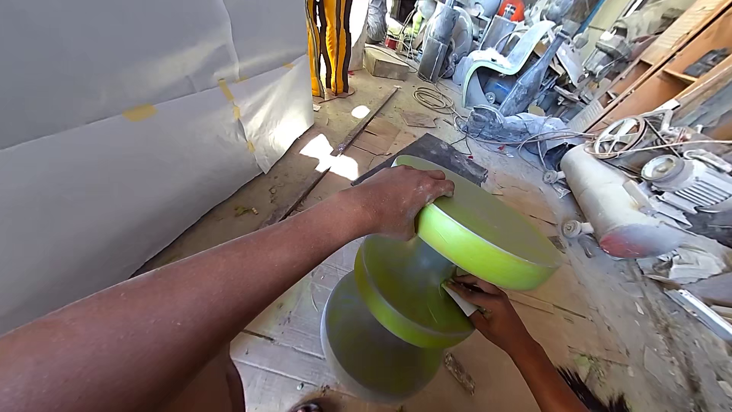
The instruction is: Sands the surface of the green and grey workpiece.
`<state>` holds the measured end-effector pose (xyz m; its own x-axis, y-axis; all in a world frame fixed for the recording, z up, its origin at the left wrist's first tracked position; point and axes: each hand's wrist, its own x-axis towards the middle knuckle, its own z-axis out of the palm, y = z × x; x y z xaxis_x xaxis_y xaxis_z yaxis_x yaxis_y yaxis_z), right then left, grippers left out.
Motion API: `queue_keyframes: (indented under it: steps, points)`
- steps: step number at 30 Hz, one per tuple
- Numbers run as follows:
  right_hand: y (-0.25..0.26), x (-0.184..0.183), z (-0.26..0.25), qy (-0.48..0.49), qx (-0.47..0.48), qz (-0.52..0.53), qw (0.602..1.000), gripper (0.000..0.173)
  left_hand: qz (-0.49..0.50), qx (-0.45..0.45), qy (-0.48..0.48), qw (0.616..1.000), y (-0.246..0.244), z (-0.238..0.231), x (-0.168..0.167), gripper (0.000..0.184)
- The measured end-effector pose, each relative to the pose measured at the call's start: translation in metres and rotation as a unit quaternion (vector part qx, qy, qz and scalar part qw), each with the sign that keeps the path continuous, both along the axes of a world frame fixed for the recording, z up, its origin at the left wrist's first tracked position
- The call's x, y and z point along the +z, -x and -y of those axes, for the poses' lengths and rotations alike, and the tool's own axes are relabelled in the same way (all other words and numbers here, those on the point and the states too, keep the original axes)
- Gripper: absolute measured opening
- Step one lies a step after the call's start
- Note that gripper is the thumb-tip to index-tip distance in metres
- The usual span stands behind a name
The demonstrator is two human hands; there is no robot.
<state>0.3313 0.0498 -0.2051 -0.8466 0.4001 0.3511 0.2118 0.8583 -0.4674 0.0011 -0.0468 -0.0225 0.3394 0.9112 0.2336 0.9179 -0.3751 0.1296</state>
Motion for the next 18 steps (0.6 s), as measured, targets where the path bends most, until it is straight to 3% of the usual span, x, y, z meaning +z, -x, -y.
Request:
queue_keyframes:
  steps: [3,10,18]
  points:
    - [-0.008,0.008,-0.003,0.002,0.02,0.045,0.999,0.041,0.002,-0.003,-0.005,1.0,-0.001,-0.001,-0.001,0.084]
    - [0.009,0.007,0.006,-0.048,-0.048,-0.003,0.998,0.041,-0.001,0.003,0.006,1.0,-0.003,-0.002,0.003,0.084]
    - [-0.008,0.056,0.033,0.035,-0.006,0.227,0.973,0.043,0.002,0.005,0.012,1.0,-0.003,-0.002,0.004,0.085]
